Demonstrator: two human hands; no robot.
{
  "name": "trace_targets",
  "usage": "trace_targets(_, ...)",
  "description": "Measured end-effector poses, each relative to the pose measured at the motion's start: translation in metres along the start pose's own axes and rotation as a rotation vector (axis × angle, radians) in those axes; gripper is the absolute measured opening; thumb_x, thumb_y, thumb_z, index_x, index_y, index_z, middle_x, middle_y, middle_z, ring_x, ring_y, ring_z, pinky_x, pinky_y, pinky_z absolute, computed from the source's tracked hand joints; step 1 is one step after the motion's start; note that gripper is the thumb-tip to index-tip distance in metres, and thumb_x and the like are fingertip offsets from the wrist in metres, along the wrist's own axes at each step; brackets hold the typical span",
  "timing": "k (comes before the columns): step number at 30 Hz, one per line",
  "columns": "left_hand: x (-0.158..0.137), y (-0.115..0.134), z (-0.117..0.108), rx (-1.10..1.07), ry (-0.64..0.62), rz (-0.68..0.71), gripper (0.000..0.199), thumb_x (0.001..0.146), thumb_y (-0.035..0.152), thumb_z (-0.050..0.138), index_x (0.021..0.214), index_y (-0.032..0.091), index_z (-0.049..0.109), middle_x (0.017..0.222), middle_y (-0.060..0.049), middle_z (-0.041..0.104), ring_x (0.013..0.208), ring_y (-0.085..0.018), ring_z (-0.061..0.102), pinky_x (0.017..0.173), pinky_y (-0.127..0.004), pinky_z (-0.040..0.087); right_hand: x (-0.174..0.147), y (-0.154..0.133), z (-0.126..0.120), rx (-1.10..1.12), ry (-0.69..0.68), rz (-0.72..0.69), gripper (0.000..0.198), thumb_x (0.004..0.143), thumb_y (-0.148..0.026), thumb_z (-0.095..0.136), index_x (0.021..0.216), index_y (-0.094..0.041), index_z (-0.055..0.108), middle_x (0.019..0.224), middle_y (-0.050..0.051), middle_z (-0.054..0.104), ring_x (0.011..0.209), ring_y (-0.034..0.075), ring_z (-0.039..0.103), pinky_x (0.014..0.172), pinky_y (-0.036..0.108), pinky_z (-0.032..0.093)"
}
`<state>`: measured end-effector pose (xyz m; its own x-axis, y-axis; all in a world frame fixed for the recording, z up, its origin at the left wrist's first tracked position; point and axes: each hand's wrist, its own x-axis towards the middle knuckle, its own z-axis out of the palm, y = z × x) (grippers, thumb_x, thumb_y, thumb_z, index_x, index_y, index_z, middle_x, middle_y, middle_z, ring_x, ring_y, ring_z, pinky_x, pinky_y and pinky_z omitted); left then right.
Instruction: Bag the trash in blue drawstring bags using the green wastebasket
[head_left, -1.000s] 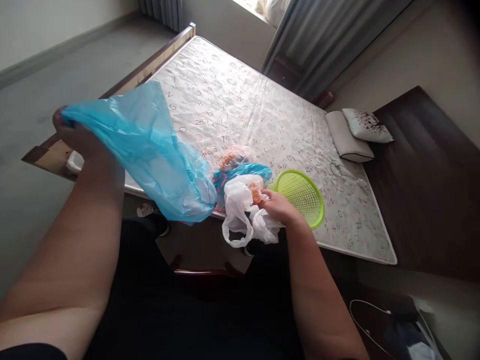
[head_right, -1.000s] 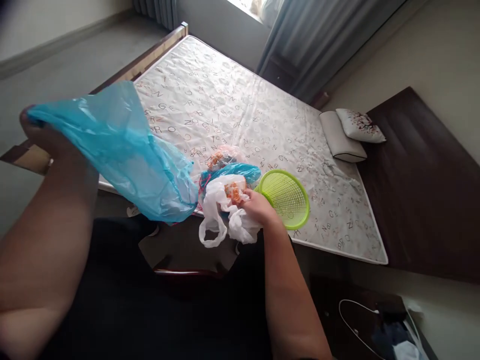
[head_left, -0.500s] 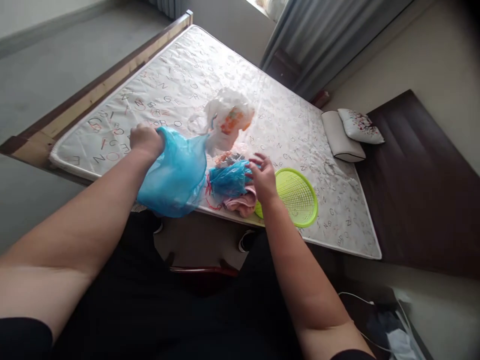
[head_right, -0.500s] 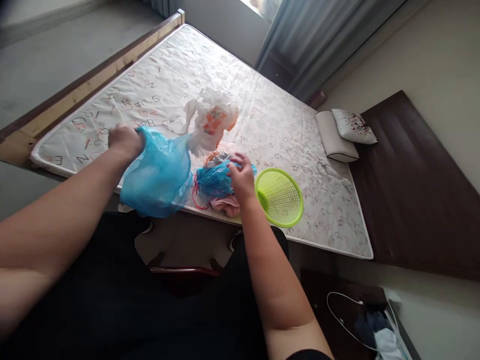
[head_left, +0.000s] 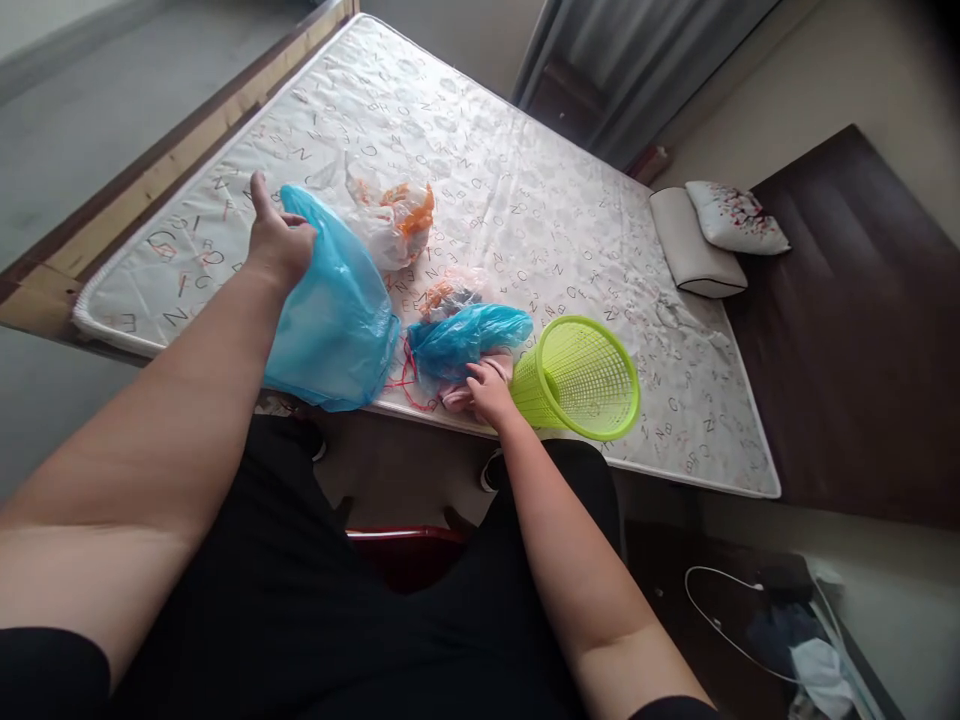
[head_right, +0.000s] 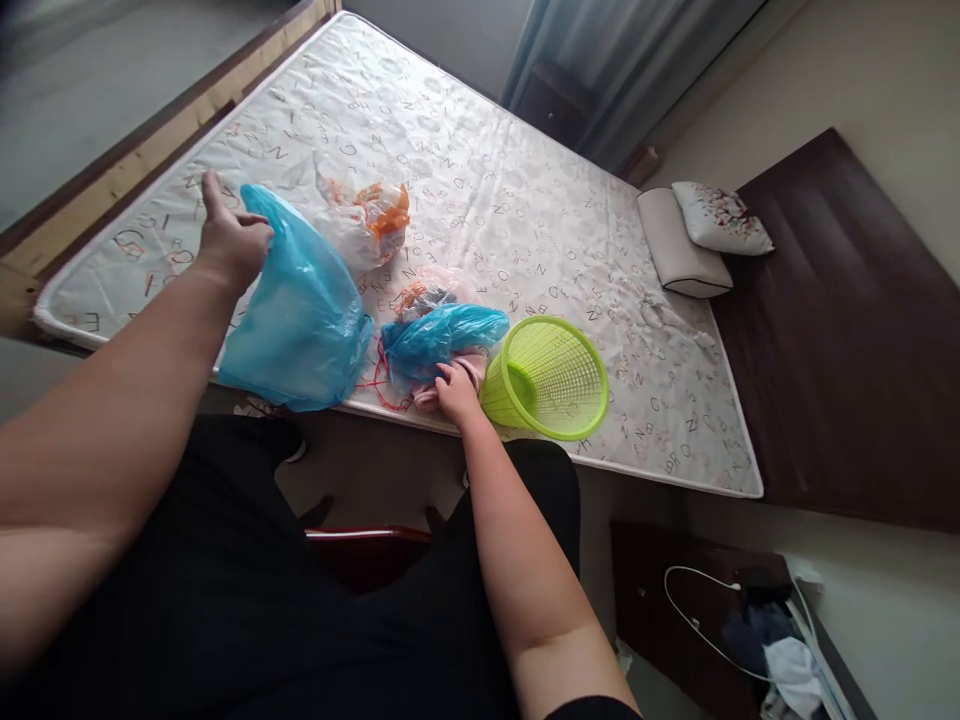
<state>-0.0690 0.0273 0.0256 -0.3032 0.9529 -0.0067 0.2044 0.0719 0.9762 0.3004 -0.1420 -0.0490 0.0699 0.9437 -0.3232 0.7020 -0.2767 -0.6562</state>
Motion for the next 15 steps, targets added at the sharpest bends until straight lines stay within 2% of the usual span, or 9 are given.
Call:
trace_targets(2,-0.015,0.005,0.005,0.197,0.044,0.043,0.100,0.089,0.004,0.073,0.171,0.012,0.017,0.114,0.002,0.066,0.103,-0.012,0.053,0.111,-0.033,0.038,0.003,-0.004,-0.001,0.056,-0.038,-0.022,0.048,0.098,-0.017,0.053,0.141,-0.015,0.072,0.148,0.015,0.070,0.141,0.022,0.063,0.127,0.040,0.042)
trace_targets(4,-0.032,0.012,0.016,0.317,-0.006,0.129,0.083,0.088,0.011,0.076,0.163,0.007,0.040,0.125,-0.003,0.068,0.113,-0.015,0.054,0.117,-0.034,0.035,0.004,-0.010,-0.001,0.108,-0.003,-0.066,0.048,0.095,-0.015,0.054,0.138,-0.016,0.074,0.140,0.012,0.075,0.130,0.021,0.070,0.122,0.038,0.047)
trace_targets(6,-0.052,0.018,0.030,0.414,-0.132,0.169,0.063,0.089,0.019,0.080,0.147,0.007,0.060,0.122,-0.006,0.072,0.113,-0.018,0.058,0.117,-0.036,0.038,0.004,-0.019,-0.003,0.226,0.047,-0.132,0.044,0.094,-0.018,0.057,0.133,-0.017,0.077,0.135,0.010,0.078,0.123,0.021,0.072,0.117,0.037,0.051)
trace_targets(7,-0.065,0.021,0.039,0.455,-0.237,0.177,0.056,0.089,0.026,0.081,0.140,0.009,0.066,0.119,-0.007,0.074,0.110,-0.020,0.061,0.113,-0.037,0.042,0.004,-0.023,-0.004,0.312,0.050,-0.164,0.043,0.094,-0.021,0.059,0.132,-0.017,0.078,0.132,0.010,0.079,0.119,0.021,0.073,0.114,0.036,0.053)
trace_targets(9,-0.094,0.023,0.058,0.505,-0.501,0.190,0.057,0.087,0.039,0.083,0.137,0.014,0.069,0.118,-0.009,0.076,0.106,-0.024,0.068,0.104,-0.038,0.051,0.005,-0.033,-0.007,0.507,0.015,-0.212,0.042,0.094,-0.031,0.064,0.132,-0.018,0.077,0.127,0.008,0.080,0.111,0.020,0.074,0.104,0.034,0.058)
trace_targets(11,-0.126,0.021,0.076,0.494,-0.667,0.274,0.065,0.082,0.048,0.086,0.137,0.018,0.070,0.125,-0.011,0.077,0.113,-0.028,0.071,0.102,-0.038,0.055,0.006,-0.041,-0.010,0.657,-0.014,-0.253,0.044,0.092,-0.038,0.069,0.131,-0.019,0.077,0.122,0.007,0.080,0.104,0.019,0.073,0.096,0.033,0.061)
trace_targets(12,-0.140,0.020,0.084,0.500,-0.692,0.325,0.063,0.082,0.048,0.085,0.136,0.019,0.071,0.128,-0.011,0.077,0.115,-0.029,0.072,0.103,-0.039,0.055,0.006,-0.044,-0.012,0.703,-0.015,-0.272,0.044,0.090,-0.040,0.072,0.129,-0.020,0.077,0.120,0.006,0.080,0.100,0.018,0.072,0.093,0.032,0.061)
trace_targets(15,-0.168,0.015,0.098,0.584,-0.636,0.407,0.031,0.091,0.041,0.072,0.113,0.020,0.080,0.118,-0.011,0.081,0.111,-0.029,0.074,0.103,-0.039,0.055,0.004,-0.049,-0.017,0.747,0.041,-0.333,0.038,0.087,-0.039,0.075,0.121,-0.022,0.078,0.118,0.005,0.077,0.098,0.018,0.069,0.091,0.031,0.060)
